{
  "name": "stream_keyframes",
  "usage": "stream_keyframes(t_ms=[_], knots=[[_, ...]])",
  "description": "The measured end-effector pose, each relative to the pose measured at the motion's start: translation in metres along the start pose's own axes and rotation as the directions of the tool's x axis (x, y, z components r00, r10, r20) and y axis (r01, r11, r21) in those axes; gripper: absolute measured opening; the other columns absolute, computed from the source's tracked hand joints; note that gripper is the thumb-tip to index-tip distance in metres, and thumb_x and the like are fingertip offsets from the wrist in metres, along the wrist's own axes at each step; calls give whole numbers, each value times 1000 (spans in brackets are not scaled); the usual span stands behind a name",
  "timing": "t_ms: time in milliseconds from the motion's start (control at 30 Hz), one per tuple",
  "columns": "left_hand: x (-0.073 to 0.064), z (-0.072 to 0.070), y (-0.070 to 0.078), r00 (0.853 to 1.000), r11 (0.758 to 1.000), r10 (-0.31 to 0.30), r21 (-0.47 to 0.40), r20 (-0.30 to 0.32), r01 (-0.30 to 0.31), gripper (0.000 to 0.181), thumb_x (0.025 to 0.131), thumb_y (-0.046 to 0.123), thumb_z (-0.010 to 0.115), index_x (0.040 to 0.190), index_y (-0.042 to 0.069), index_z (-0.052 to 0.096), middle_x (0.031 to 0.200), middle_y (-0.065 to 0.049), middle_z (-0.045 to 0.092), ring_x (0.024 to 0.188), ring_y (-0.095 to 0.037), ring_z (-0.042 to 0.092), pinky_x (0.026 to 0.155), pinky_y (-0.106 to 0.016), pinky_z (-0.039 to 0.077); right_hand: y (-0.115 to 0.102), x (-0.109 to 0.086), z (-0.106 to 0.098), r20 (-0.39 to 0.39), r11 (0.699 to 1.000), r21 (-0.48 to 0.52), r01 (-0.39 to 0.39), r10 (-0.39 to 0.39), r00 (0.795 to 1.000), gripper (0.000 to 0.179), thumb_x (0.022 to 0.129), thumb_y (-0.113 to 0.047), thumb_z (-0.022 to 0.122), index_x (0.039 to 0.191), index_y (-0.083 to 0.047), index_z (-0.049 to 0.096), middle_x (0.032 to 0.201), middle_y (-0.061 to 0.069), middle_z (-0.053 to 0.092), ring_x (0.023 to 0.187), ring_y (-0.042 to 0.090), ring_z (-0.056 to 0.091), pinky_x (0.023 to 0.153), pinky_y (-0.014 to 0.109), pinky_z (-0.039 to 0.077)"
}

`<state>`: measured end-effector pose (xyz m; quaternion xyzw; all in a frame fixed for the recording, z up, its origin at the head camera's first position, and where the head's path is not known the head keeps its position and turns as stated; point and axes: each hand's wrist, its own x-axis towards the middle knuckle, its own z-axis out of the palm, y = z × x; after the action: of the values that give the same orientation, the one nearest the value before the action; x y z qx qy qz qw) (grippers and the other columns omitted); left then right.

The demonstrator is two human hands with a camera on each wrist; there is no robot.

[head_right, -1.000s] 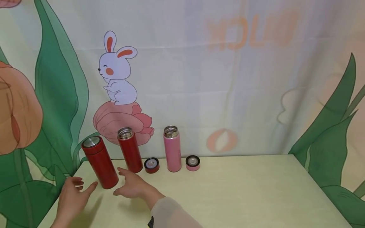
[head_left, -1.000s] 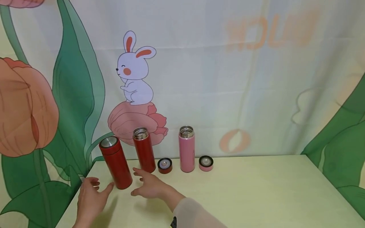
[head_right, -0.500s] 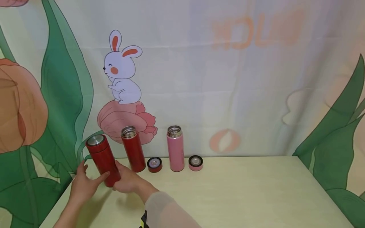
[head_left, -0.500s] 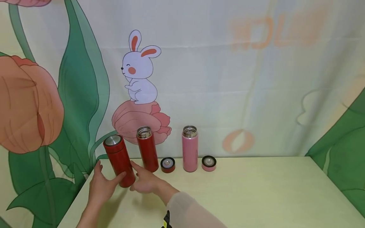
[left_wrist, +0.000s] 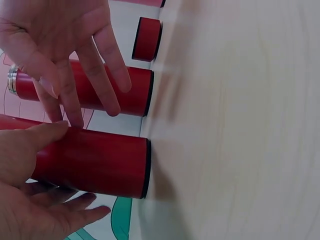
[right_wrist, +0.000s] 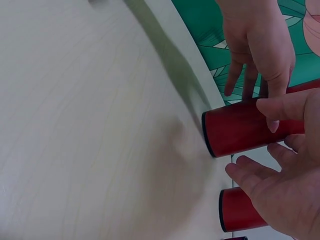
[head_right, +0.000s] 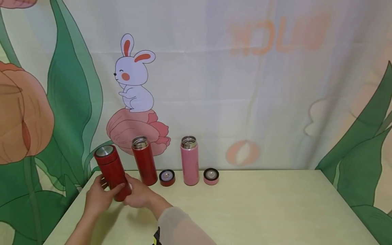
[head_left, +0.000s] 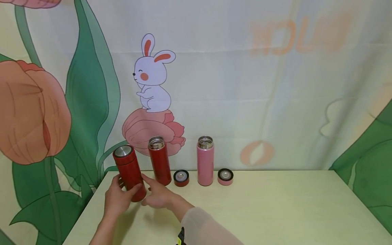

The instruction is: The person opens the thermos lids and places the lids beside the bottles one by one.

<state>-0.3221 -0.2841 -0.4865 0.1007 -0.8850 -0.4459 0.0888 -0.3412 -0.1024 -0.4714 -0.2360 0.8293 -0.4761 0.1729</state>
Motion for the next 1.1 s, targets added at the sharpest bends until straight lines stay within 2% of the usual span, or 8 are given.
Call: stream_keyframes(t_ms=[133,333,433,533,700,867,1100], knots=[[-1,2,3,1000,1000,8,-2,-29,-8,90,94,36,75,157,-4,25,154,-33,45,138,-52,48,110,-66,45,3,0,0,3,1000,16,0,0,1000,93,86,-13,75,163,-35,29,164,-4,43,144,33,51,110,48,51],[-6,3,7,999,1000,2,-14,-52,-3,89,93,37,76,156,-3,28,153,-32,46,137,-51,49,109,-66,45,8,0,1,-24,999,38,5,-4,1000,90,87,-10,75,161,-39,33,163,-10,43,143,33,52,106,44,54],[-9,3,8,998,1000,-5,-16,-63,4,89,92,38,77,156,-2,29,153,-31,47,137,-50,49,109,-66,44,11,-1,1,-42,997,66,37,-34,999,88,86,-8,75,159,-39,38,162,-11,45,141,33,54,104,40,55],[-13,2,11,998,1000,-9,-17,-69,8,90,91,39,78,156,-1,30,152,-31,48,137,-50,49,109,-66,44,14,-3,0,-65,991,105,82,-75,995,83,87,-5,74,157,-34,42,159,-7,48,139,35,55,101,37,56],[-22,0,19,999,1000,-3,-23,-44,2,91,90,42,79,156,1,31,152,-29,49,137,-49,49,108,-66,45,16,-9,-5,-100,979,145,143,-129,987,71,92,-5,73,155,-25,46,155,1,52,137,36,55,101,34,56],[-32,0,29,1000,1000,9,-18,12,-9,94,89,46,80,156,4,31,153,-27,48,137,-49,50,107,-65,48,23,-15,-8,-127,969,190,158,-135,983,66,93,-9,75,151,-24,49,150,3,55,137,38,55,104,36,55],[-48,5,44,996,998,48,-37,71,-45,91,88,44,81,154,4,33,153,-25,48,135,-49,52,103,-62,52,32,-26,-15,-151,960,233,153,-120,981,64,93,-19,79,150,-23,50,145,4,60,131,27,60,98,29,58]])
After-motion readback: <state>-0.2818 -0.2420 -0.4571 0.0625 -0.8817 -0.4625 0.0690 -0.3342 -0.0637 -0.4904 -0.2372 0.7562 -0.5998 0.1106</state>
